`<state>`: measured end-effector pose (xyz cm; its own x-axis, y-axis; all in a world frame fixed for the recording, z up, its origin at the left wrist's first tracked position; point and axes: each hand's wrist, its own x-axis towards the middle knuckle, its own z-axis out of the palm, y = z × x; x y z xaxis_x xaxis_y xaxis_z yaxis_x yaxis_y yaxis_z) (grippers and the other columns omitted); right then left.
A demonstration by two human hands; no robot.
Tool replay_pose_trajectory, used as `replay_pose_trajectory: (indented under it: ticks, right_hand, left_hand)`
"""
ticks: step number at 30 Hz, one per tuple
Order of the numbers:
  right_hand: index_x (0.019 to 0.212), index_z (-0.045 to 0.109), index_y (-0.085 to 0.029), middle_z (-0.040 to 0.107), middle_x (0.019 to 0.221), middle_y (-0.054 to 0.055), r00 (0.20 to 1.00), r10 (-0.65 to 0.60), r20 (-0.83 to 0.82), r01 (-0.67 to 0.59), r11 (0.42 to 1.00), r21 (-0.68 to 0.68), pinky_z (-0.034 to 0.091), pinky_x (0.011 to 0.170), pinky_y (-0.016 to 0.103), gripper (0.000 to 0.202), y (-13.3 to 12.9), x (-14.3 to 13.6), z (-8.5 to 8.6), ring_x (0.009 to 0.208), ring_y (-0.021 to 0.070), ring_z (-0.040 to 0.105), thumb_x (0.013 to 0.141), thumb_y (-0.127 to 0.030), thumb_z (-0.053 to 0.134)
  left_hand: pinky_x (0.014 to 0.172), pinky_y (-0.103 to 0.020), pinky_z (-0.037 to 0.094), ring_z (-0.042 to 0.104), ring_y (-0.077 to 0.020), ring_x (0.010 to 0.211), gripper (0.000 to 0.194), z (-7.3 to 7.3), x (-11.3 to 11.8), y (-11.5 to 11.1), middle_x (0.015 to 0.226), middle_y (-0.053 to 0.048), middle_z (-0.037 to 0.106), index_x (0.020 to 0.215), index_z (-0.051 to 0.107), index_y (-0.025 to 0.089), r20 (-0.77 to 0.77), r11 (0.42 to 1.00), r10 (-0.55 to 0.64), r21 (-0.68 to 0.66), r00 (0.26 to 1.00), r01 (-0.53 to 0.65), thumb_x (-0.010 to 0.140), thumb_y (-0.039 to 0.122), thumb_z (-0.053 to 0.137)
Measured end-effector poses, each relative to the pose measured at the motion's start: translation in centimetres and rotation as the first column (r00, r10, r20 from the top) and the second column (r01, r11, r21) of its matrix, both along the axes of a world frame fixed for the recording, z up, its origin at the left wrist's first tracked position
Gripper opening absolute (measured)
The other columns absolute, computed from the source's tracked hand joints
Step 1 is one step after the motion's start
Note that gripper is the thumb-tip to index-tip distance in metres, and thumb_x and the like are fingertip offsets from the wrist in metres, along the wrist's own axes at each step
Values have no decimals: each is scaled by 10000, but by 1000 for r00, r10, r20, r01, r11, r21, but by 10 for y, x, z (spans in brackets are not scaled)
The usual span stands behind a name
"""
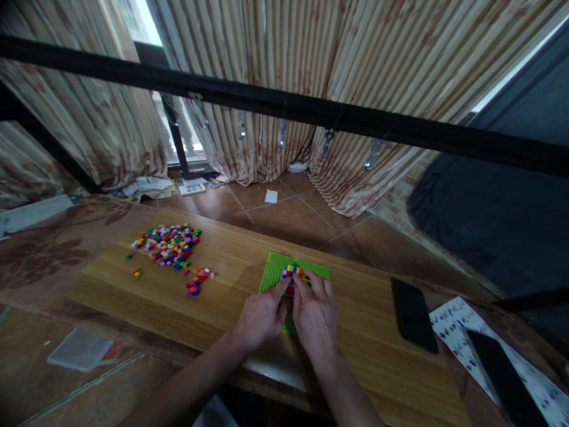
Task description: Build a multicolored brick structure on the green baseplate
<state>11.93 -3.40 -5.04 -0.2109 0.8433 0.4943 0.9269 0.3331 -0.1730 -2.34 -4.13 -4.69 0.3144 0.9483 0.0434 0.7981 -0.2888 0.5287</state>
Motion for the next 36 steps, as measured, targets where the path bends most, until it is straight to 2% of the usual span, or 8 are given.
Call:
replay_pose_trajectory:
  ticks: [5, 14, 20, 24, 27, 30, 33, 36]
  right_hand:
    - [1130, 682, -159, 598, 1180, 127, 991, -22, 131, 20, 1000, 15, 437, 880, 402, 310, 1, -1, 1, 1002, 263, 474, 918, -193, 458]
    - [1040, 693, -185, 643, 1119, 99, 970, -32, 240, 38, 999, -19, 396, 795, 380, 271, 5, -5, 6, 990, 264, 490, 917, -159, 453]
    - [990, 702, -188, 653, 1084, 105, 975, -26, 222, 29, 1000, -12, 401, 800, 388, 273, 5, -5, 4, 979, 260, 500, 918, -164, 440]
    - [1115, 676, -202, 628, 1138, 115, 993, 2, 120, -10, 998, 67, 424, 841, 400, 326, 2, 3, 5, 996, 251, 505, 922, -177, 414]
    - [1167, 650, -199, 621, 1147, 111, 1000, 8, -27, -4, 989, 145, 445, 870, 407, 332, -8, 9, 8, 996, 236, 517, 932, -204, 416]
    - [1119, 664, -211, 631, 1119, 89, 989, 10, -145, 15, 985, 171, 466, 861, 393, 282, -25, 10, 6, 982, 221, 530, 933, -226, 452]
    - [1089, 665, -213, 633, 1115, 76, 978, 60, -199, -38, 993, 113, 481, 862, 372, 252, -47, 2, -7, 986, 203, 544, 926, -206, 474]
    - [1052, 669, -218, 641, 1096, 68, 970, 85, -229, -83, 996, 21, 493, 847, 359, 237, -69, -16, -25, 983, 198, 562, 916, -178, 480]
  left_hand:
    - [766, -312, 544, 693, -212, 885, 544, -3, 0, -1, 1061, -81, 709, 1411, 347, 207, 11, 1000, -2, 20, 1000, 2, 874, 198, 431]
    - [764, -327, 543, 692, -220, 883, 582, -10, 2, 0, 1116, -102, 690, 1440, 297, 184, 17, 1000, -7, 27, 1000, 6, 872, 211, 420]
    - [779, -330, 536, 691, -220, 891, 585, -5, 0, -3, 1100, -106, 695, 1448, 296, 181, 24, 999, -6, 37, 1000, 5, 873, 200, 404]
    - [770, -327, 524, 692, -222, 856, 561, -2, -8, -14, 998, -92, 720, 1447, 320, 197, 36, 999, 51, 4, 998, -51, 899, 264, 420]
    - [768, -310, 509, 688, -210, 835, 516, -5, -27, -25, 930, -66, 725, 1417, 381, 218, 82, 993, 121, -10, 989, -120, 907, 286, 431]
    - [726, -277, 493, 679, -184, 774, 467, -13, -59, -36, 839, -36, 717, 1369, 444, 199, 150, 974, 226, -30, 962, -224, 911, 290, 432]
    - [645, -255, 471, 660, -171, 696, 436, -20, -96, -42, 750, -22, 689, 1327, 489, 181, 144, 917, 397, -27, 907, -397, 907, 283, 435]
    - [633, -259, 479, 660, -177, 706, 400, -24, -127, -44, 803, -27, 691, 1267, 537, 200, 139, 839, 537, 19, 832, -544, 887, 309, 471]
